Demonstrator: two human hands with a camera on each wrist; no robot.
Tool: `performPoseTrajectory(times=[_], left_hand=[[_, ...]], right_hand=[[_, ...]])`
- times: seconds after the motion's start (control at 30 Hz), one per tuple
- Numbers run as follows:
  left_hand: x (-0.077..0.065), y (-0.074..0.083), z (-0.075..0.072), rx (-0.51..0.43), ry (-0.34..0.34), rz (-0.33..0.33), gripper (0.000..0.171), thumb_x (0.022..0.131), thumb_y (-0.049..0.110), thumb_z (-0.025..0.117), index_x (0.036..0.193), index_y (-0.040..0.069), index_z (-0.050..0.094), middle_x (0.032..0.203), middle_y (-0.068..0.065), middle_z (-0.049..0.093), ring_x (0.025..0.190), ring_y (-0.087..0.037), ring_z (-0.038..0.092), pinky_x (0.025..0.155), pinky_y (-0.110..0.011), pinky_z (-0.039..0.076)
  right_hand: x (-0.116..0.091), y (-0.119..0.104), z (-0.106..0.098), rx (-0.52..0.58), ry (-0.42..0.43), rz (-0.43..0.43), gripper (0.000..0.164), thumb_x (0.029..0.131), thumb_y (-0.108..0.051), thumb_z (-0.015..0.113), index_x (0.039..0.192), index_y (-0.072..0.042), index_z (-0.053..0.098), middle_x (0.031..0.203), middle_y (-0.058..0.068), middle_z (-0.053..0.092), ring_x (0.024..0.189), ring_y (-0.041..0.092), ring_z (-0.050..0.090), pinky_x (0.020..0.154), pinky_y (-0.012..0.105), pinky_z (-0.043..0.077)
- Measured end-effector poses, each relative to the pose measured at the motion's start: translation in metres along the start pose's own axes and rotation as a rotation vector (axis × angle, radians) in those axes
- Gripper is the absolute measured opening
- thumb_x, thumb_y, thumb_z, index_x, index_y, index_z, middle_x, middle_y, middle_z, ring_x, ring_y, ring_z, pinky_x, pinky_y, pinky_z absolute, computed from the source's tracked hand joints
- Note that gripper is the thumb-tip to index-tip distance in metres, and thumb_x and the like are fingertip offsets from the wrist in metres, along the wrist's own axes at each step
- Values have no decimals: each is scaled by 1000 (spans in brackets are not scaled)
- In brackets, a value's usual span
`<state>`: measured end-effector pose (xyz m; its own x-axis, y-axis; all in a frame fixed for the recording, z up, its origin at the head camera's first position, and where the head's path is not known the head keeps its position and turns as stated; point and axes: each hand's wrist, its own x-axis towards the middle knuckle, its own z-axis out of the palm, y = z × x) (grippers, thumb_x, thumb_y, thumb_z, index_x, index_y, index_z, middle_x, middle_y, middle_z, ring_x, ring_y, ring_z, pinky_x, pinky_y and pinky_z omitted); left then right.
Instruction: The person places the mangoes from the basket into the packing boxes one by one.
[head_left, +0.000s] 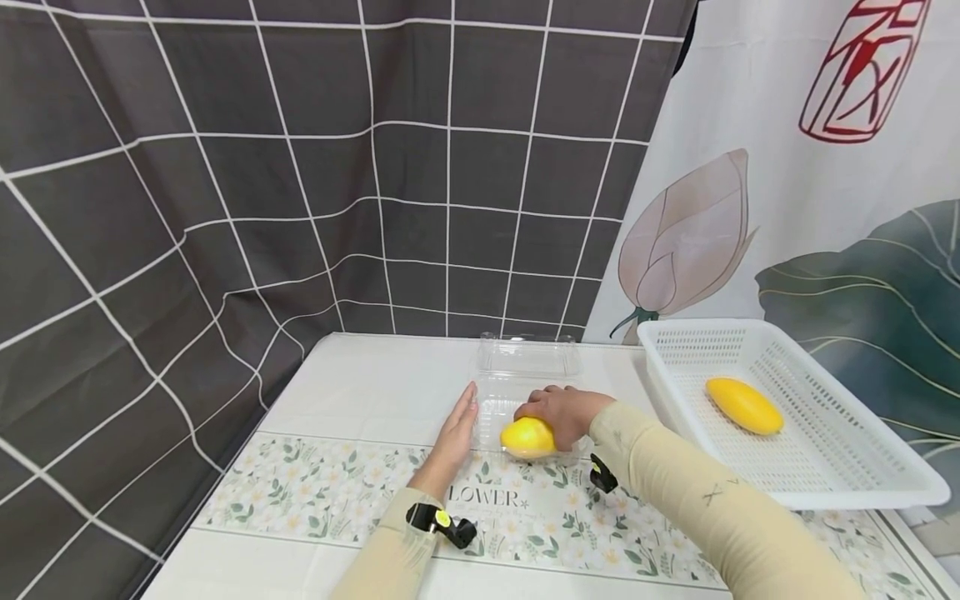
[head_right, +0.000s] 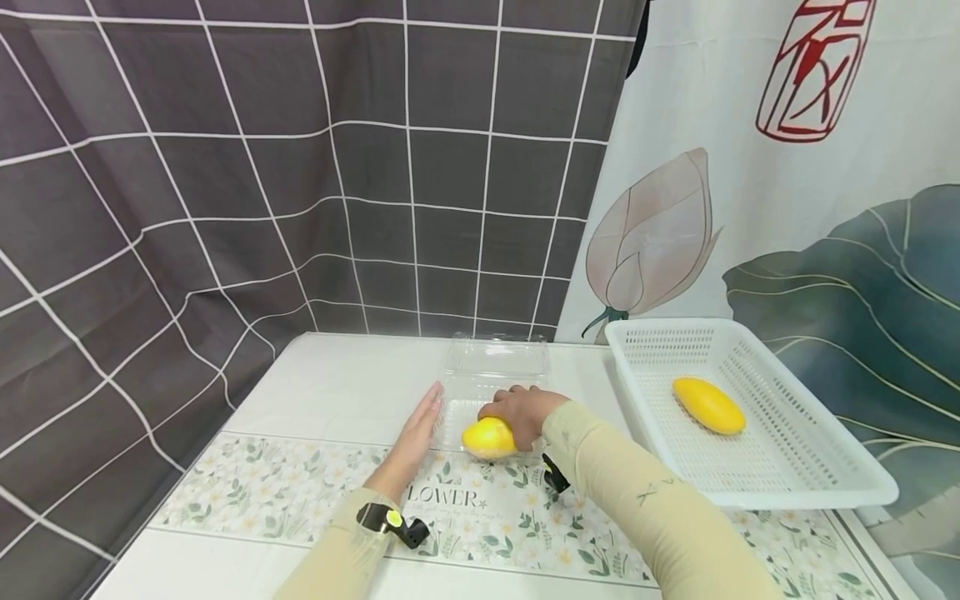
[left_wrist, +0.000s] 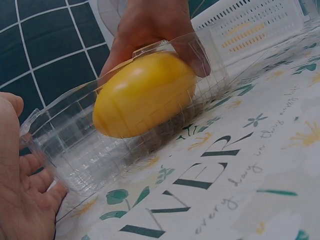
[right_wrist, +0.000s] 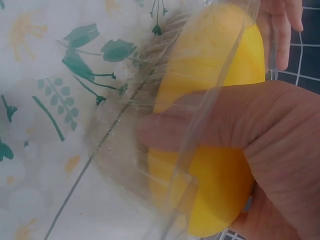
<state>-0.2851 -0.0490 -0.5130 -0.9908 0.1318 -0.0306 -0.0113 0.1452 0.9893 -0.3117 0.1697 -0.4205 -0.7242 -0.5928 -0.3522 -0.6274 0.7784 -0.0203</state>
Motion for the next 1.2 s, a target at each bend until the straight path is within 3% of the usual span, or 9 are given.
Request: performPoseTrajectory(times=[0.23, 0.57, 0.77, 0.93, 1.2], left_hand=[[0, 0, -1, 7, -3, 4, 59, 108, 47, 29, 163, 27, 22, 168, 2, 20, 155, -26, 15, 125, -53, 10], [1, -2, 0, 23, -2, 18, 57, 109, 44, 29, 163, 26, 22, 168, 2, 19, 155, -26, 15, 125, -52, 10], [1, -2, 0, 29, -1, 23, 56, 110, 43, 29, 163, 26, 22, 168, 3, 20, 155, -26, 16, 126, -51, 11], [1, -3, 1, 33, -2, 20, 56, 110, 42, 28, 163, 26, 22, 168, 2, 20, 155, -26, 15, 125, -52, 10], [2, -2, 1, 27, -3, 12, 57, 109, 46, 28, 163, 28, 22, 168, 3, 20, 155, -25, 15, 125, -52, 10]], right_hand=[[2, -1, 1, -72, -12, 4, 93, 63, 2, 87, 141, -37, 55, 140, -3, 54, 135, 29, 45, 114, 61, 36], [-2, -4, 2, -147, 29, -34, 80, 67, 3, 87, 134, -30, 58, 135, -2, 57, 131, 24, 49, 121, 46, 31], [-3, -4, 2, -154, 31, -20, 82, 67, 5, 87, 134, -32, 57, 137, -4, 56, 138, 26, 44, 123, 47, 28], [-6, -4, 3, -188, 15, -1, 85, 72, 6, 84, 140, -34, 53, 151, 0, 48, 149, 33, 31, 124, 49, 24], [-13, -2, -6, -273, 12, -8, 93, 82, 8, 73, 156, -34, 35, 160, 5, 38, 152, 34, 25, 124, 48, 24]])
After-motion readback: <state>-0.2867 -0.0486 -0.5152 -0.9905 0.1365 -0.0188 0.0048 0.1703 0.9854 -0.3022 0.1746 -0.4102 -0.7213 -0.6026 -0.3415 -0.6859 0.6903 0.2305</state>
